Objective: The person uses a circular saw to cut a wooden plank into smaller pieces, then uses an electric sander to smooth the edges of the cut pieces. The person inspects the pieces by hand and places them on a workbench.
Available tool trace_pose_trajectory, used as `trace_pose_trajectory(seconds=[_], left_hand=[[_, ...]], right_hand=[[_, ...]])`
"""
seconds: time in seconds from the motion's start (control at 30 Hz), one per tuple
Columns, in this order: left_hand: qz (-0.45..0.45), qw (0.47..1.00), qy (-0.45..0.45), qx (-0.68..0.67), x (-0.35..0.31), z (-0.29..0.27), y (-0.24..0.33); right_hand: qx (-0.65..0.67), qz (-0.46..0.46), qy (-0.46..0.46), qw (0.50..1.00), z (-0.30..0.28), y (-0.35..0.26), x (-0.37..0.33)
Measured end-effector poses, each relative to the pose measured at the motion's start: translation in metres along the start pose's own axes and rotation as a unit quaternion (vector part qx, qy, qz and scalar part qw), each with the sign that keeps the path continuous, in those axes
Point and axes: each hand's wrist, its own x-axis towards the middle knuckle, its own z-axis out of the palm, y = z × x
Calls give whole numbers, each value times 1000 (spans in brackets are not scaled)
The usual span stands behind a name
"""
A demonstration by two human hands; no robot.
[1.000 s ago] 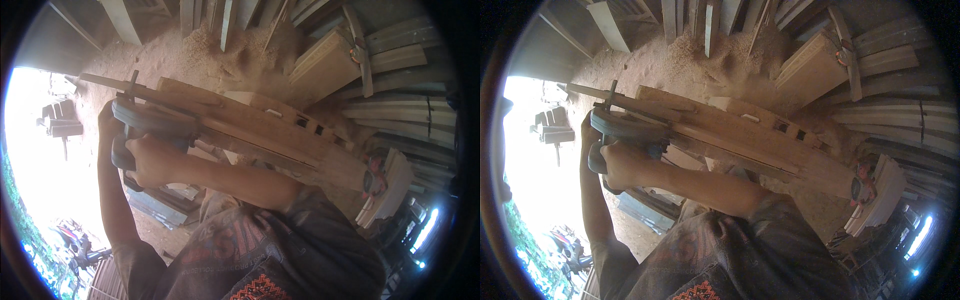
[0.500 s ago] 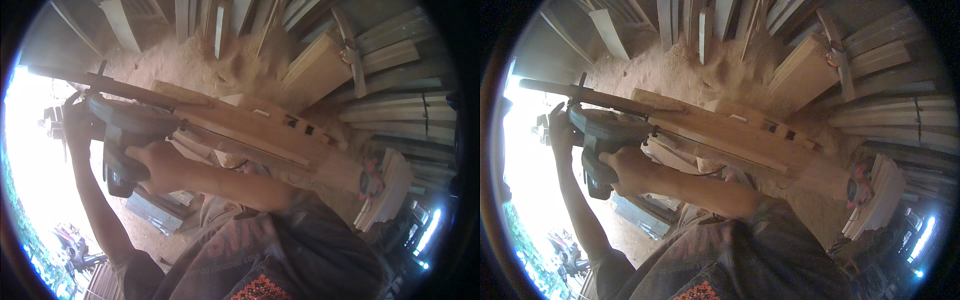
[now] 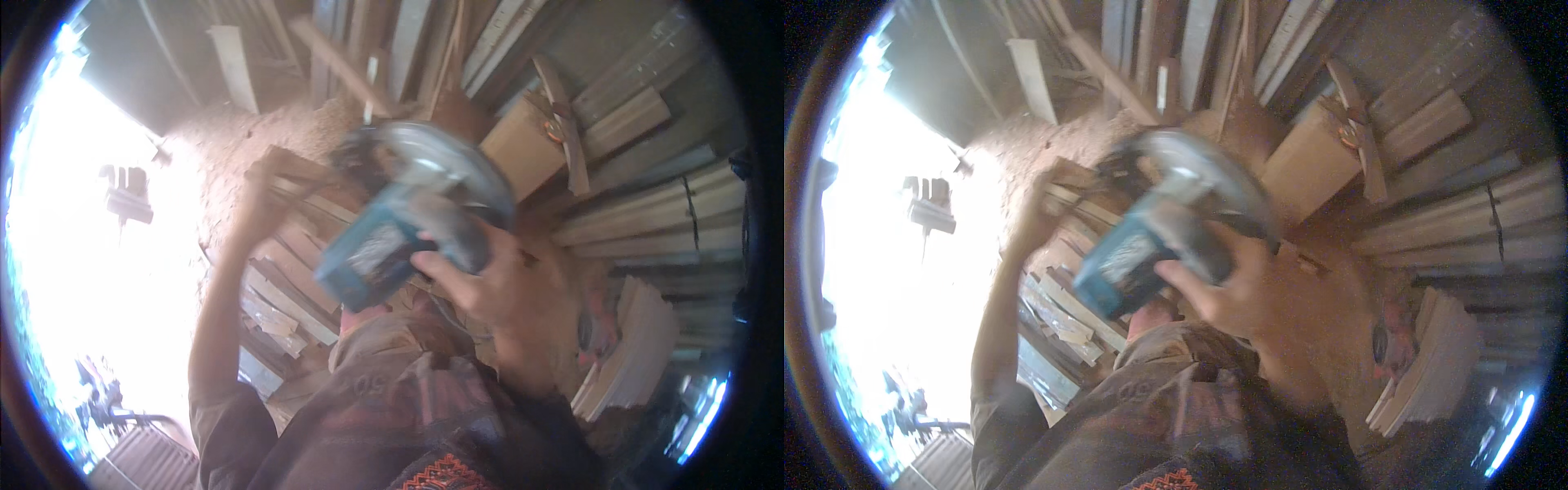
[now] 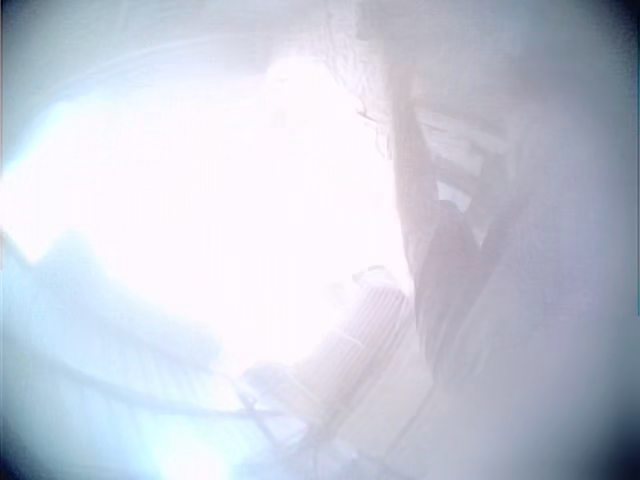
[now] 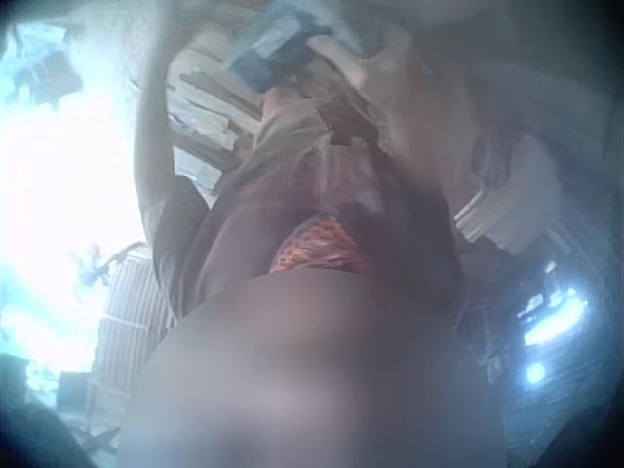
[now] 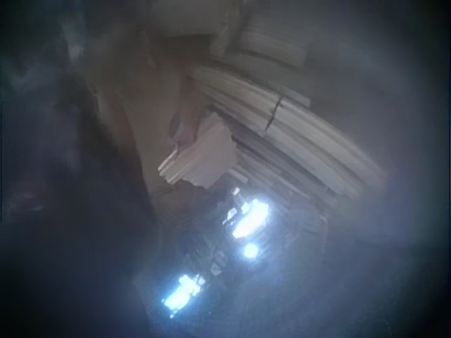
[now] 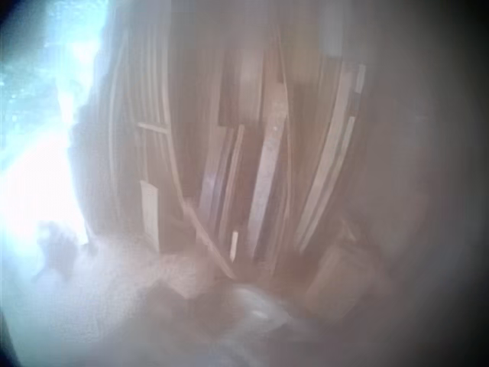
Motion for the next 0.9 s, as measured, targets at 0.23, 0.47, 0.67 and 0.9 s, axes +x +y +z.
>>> trace_pose_trajectory(seconds=[0.23, 0.47, 0.67, 0.9], left_hand=[[199, 946, -138, 214, -7, 149, -4], [191, 933, -119, 282, -25, 136, -8], [209, 943, -135, 221, -9, 208, 49], [67, 980, -105, 156, -31, 289, 117]], right_hand=[[29, 82, 174, 981, -96, 59, -84], [153, 108, 229, 955, -187, 106, -171], [137, 118, 269, 946, -221, 119, -209], [130, 121, 285, 942, -219, 133, -211]])
